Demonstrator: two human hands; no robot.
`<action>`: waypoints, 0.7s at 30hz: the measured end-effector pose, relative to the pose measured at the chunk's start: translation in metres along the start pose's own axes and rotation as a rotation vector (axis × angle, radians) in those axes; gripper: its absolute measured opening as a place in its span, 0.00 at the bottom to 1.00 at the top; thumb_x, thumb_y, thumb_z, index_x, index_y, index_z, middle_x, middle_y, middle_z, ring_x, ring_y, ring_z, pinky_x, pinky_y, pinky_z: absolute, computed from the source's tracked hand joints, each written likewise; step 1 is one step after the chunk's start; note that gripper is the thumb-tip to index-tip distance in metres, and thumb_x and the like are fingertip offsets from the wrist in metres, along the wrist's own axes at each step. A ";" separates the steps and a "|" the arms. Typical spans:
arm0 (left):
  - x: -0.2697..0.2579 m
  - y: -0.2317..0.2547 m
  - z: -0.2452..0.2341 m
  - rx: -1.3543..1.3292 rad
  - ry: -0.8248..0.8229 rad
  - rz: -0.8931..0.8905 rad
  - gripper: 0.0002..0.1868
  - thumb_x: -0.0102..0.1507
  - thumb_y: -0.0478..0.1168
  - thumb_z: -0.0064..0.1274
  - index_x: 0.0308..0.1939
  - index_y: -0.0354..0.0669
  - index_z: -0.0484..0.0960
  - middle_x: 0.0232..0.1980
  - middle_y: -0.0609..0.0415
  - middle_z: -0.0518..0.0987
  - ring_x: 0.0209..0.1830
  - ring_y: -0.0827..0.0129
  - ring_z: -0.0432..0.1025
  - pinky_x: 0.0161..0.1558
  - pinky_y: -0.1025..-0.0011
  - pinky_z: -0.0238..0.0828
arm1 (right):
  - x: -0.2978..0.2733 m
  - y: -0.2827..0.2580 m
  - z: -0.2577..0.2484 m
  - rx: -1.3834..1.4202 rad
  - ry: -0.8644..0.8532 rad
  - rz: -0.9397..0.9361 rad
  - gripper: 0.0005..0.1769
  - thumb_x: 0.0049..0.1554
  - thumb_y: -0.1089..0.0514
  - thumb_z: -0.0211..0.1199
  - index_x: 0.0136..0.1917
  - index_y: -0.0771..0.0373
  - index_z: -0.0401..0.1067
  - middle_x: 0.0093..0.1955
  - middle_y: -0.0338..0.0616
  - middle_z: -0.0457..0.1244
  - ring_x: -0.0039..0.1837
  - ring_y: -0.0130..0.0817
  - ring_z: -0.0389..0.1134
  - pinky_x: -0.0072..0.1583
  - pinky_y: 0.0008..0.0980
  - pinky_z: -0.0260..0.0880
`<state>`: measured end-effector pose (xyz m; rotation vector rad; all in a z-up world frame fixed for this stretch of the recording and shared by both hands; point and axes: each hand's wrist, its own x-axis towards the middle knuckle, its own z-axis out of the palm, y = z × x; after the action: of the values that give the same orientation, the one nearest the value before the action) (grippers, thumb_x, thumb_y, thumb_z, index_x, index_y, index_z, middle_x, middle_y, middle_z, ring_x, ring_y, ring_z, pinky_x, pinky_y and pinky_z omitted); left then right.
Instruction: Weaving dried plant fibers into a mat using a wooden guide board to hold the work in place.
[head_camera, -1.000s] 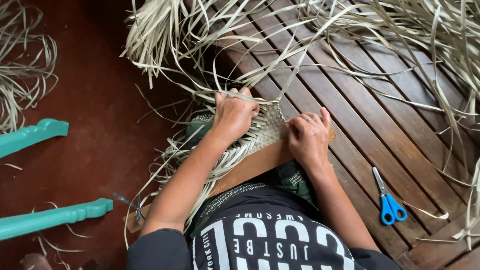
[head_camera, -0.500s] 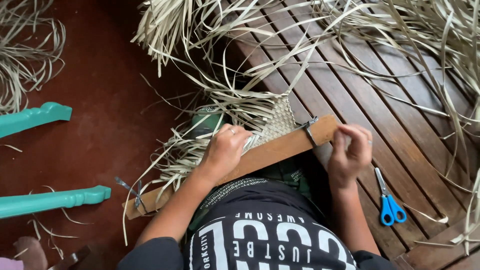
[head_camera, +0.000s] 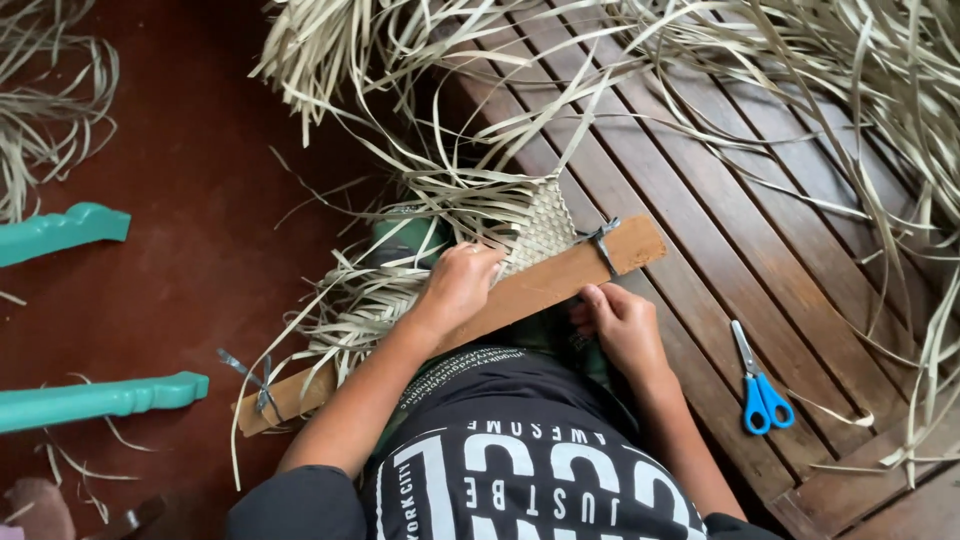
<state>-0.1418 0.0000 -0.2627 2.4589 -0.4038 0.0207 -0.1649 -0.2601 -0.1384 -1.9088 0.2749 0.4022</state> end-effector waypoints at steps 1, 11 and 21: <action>0.001 0.007 -0.007 0.001 0.004 -0.007 0.09 0.63 0.39 0.51 0.45 0.51 0.85 0.40 0.51 0.82 0.46 0.50 0.77 0.49 0.57 0.75 | 0.002 0.002 0.001 -0.003 -0.007 -0.002 0.17 0.66 0.54 0.57 0.42 0.66 0.79 0.33 0.55 0.71 0.33 0.42 0.75 0.40 0.35 0.76; 0.004 0.026 0.011 0.190 0.248 0.042 0.12 0.65 0.37 0.48 0.51 0.39 0.80 0.46 0.45 0.80 0.50 0.51 0.76 0.51 0.61 0.75 | 0.010 0.044 0.019 0.347 -0.131 0.043 0.19 0.68 0.53 0.53 0.58 0.74 0.70 0.47 0.67 0.69 0.45 0.49 0.74 0.48 0.47 0.78; -0.021 0.134 -0.040 0.282 0.498 0.391 0.09 0.67 0.32 0.44 0.39 0.40 0.81 0.34 0.51 0.75 0.40 0.58 0.75 0.42 0.72 0.78 | 0.048 0.110 0.049 0.733 0.003 0.004 0.15 0.64 0.58 0.62 0.56 0.73 0.68 0.46 0.46 0.64 0.40 0.35 0.73 0.41 0.29 0.80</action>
<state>-0.1981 -0.0705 -0.1535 2.4853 -0.6817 0.8852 -0.1696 -0.2541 -0.2679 -1.1896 0.3676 0.2505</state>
